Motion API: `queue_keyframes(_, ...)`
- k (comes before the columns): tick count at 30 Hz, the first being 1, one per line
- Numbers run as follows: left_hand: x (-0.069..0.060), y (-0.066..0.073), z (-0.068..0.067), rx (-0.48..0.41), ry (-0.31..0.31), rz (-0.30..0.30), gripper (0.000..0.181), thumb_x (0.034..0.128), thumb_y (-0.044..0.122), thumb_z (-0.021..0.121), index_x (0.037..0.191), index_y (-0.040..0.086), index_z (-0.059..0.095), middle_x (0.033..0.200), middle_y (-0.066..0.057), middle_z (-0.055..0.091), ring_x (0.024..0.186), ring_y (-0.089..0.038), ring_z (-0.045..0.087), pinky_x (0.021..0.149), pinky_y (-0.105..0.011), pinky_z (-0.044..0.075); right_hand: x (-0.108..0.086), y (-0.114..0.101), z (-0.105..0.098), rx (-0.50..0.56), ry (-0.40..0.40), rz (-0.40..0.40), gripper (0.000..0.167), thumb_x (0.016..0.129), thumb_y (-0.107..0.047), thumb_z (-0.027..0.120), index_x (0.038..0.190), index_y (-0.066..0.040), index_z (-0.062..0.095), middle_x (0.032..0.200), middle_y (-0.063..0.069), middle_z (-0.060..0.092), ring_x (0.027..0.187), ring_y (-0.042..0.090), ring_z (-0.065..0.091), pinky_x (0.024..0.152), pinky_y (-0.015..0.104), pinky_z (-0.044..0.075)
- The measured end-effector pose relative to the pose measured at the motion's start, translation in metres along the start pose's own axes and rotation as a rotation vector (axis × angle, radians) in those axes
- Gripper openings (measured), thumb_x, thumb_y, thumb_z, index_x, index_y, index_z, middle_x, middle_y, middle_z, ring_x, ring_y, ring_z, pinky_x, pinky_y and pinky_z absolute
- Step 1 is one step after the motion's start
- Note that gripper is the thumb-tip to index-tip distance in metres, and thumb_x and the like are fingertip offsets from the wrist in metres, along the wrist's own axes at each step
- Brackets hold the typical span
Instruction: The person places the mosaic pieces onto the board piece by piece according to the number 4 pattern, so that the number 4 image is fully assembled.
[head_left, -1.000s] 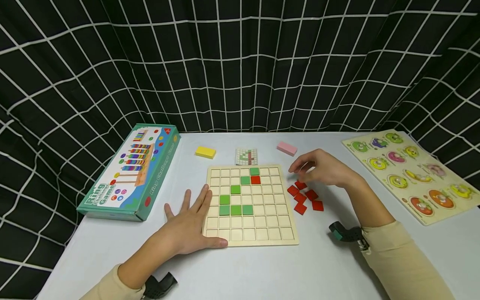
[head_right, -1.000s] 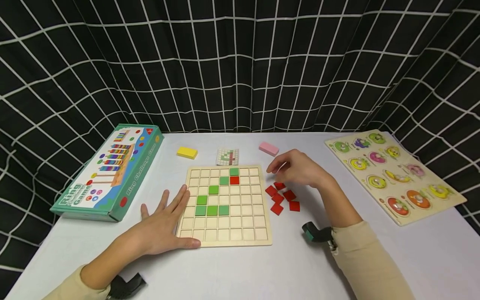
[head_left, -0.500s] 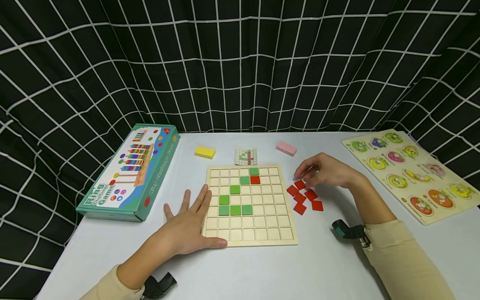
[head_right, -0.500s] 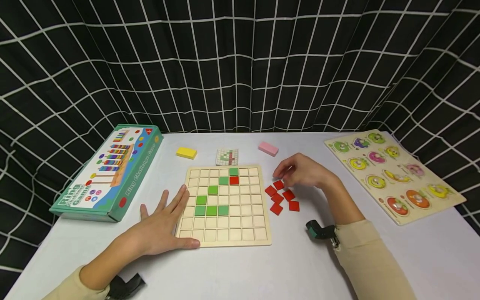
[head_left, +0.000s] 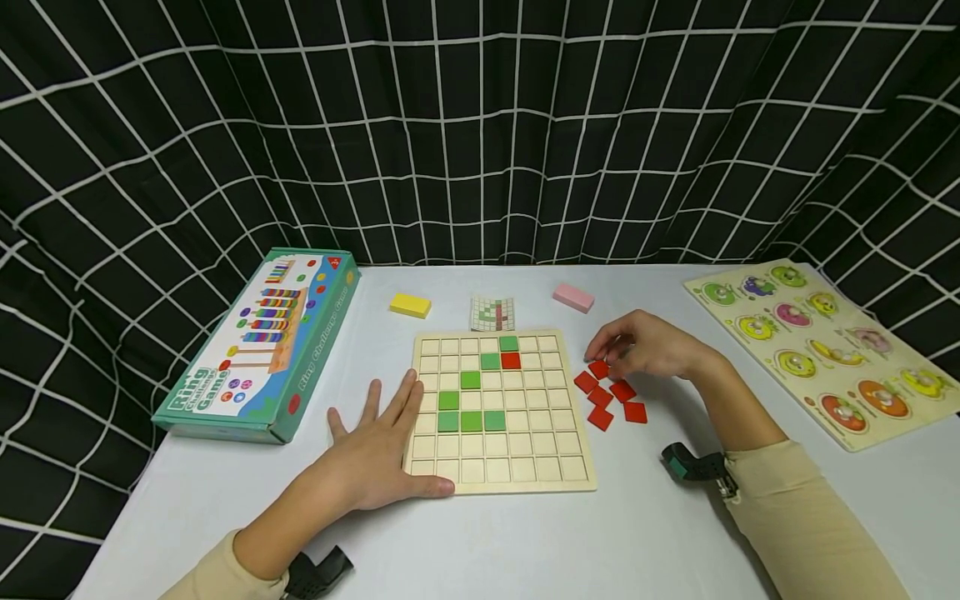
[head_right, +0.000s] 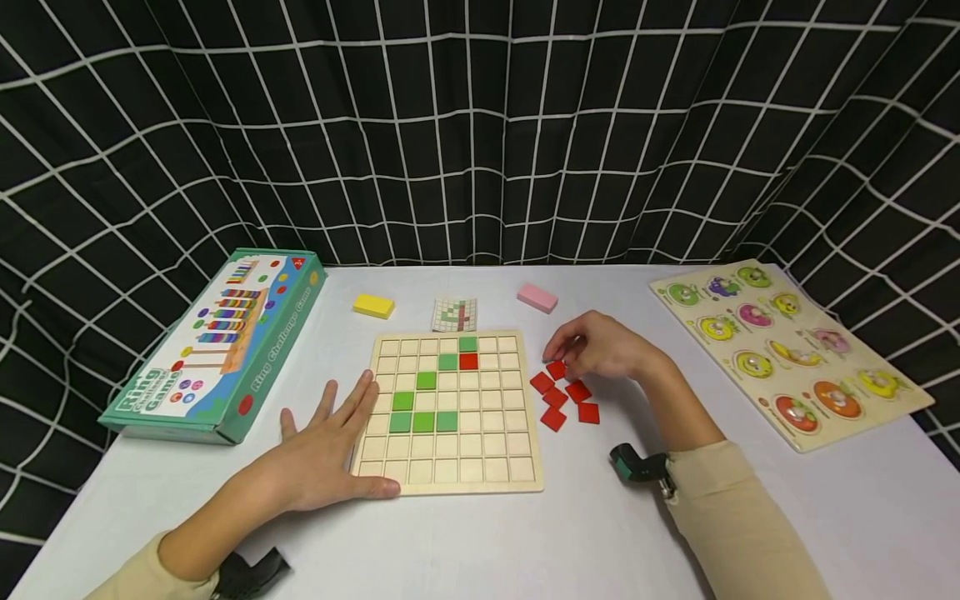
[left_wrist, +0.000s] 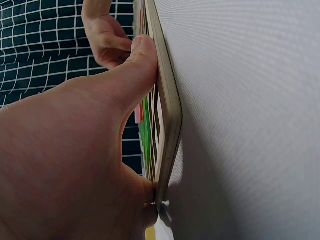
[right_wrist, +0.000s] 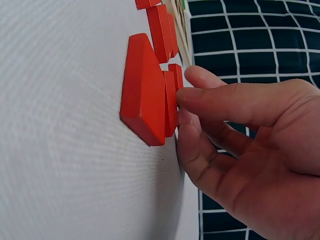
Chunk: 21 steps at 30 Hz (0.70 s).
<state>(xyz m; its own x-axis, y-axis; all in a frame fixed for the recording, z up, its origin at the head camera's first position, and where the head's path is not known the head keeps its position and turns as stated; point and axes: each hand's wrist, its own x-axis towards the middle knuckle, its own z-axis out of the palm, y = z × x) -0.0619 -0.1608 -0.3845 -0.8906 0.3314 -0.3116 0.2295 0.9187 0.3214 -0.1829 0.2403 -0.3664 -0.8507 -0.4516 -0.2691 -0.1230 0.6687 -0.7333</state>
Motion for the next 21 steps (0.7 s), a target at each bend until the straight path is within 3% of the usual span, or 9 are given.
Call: queue_keyframes(21,-0.0009,0.0011,-0.0002,0.001,0.01,0.004,0.136,0.073,0.088,0.068,0.169,0.012,0.007,0.177,0.0,-0.006,0.16,-0.048,-0.005,0.101,-0.094,0.0,-0.0002,-0.0039,0.0036,-0.091,0.031,0.02,0.029,0.082,-0.001,0.081,0.11,-0.006,0.08,0.099,0.007,0.072,0.092,0.023,0.06,0.076,0.03,0.054)
